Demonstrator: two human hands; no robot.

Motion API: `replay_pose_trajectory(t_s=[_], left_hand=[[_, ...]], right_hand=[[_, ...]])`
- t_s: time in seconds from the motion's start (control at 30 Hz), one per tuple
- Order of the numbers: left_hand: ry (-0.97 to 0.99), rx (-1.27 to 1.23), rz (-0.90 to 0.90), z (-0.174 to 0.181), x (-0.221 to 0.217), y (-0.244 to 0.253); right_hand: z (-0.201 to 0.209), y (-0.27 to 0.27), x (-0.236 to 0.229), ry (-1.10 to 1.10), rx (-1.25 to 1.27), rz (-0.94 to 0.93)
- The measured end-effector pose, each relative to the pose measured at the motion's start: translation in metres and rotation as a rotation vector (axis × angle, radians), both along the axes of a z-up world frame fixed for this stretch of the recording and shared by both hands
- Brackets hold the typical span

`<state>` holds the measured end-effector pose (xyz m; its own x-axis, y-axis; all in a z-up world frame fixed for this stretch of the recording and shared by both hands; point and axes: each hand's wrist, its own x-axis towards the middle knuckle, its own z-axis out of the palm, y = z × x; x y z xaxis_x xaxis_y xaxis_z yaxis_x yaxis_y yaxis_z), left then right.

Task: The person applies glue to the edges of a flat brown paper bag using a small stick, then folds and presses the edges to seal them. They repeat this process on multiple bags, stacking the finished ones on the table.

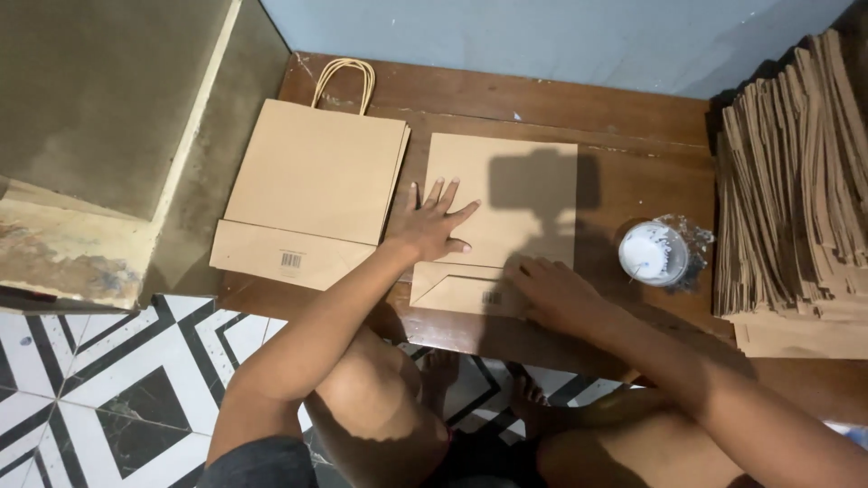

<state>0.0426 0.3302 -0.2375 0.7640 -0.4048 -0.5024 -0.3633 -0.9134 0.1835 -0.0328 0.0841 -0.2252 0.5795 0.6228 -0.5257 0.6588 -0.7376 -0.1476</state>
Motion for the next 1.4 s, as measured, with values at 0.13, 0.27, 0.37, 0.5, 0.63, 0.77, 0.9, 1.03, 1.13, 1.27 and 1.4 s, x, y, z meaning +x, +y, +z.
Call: replay_pose_trajectory(t_s=[0.13, 0.27, 0.37, 0.5, 0.63, 0.77, 0.9, 1.03, 1.13, 1.27, 1.4], left_hand=[[-0.011, 0.040, -0.016, -0.010, 0.002, -0.003], [-0.059, 0.003, 0.011, -0.024, 0.006, -0.002], [-0.117, -0.093, -0.022, -0.049, 0.014, 0.003], [-0.123, -0.165, -0.037, -0.049, 0.018, 0.006], [-0.213, -0.152, -0.048, -0.048, 0.019, 0.010], [-0.248, -0.173, -0.031, -0.050, 0.016, 0.008], [-0.266, -0.173, -0.041, -0.049, 0.014, 0.009], [-0.273, -0.158, -0.049, -0.054, 0.018, 0.011], [-0.280, -0.159, -0.037, -0.057, 0.019, 0.010], [-0.413, -0.280, -0.071, -0.024, 0.007, 0.007], [-0.801, -0.509, -0.406, -0.046, 0.010, -0.018]], right_hand=[[0.025, 0.002, -0.008, 0.280, 0.195, -0.155], [0.015, -0.010, -0.004, 0.412, 0.269, -0.114], [-0.060, -0.054, 0.002, 0.281, 0.414, -0.136], [-0.034, -0.070, -0.004, -0.051, 0.407, -0.056], [-0.062, -0.085, 0.011, -0.156, 0.441, 0.105], [-0.069, -0.074, 0.005, -0.339, 0.370, 0.174], [-0.090, -0.073, 0.013, -0.623, 0.209, 0.364], [-0.094, -0.071, 0.026, -0.782, 0.240, 0.458], [-0.097, -0.069, 0.028, -0.794, 0.370, 0.429], [-0.091, -0.060, 0.041, -0.831, 0.430, 0.309], [-0.090, -0.057, 0.040, -0.874, 0.420, 0.189]])
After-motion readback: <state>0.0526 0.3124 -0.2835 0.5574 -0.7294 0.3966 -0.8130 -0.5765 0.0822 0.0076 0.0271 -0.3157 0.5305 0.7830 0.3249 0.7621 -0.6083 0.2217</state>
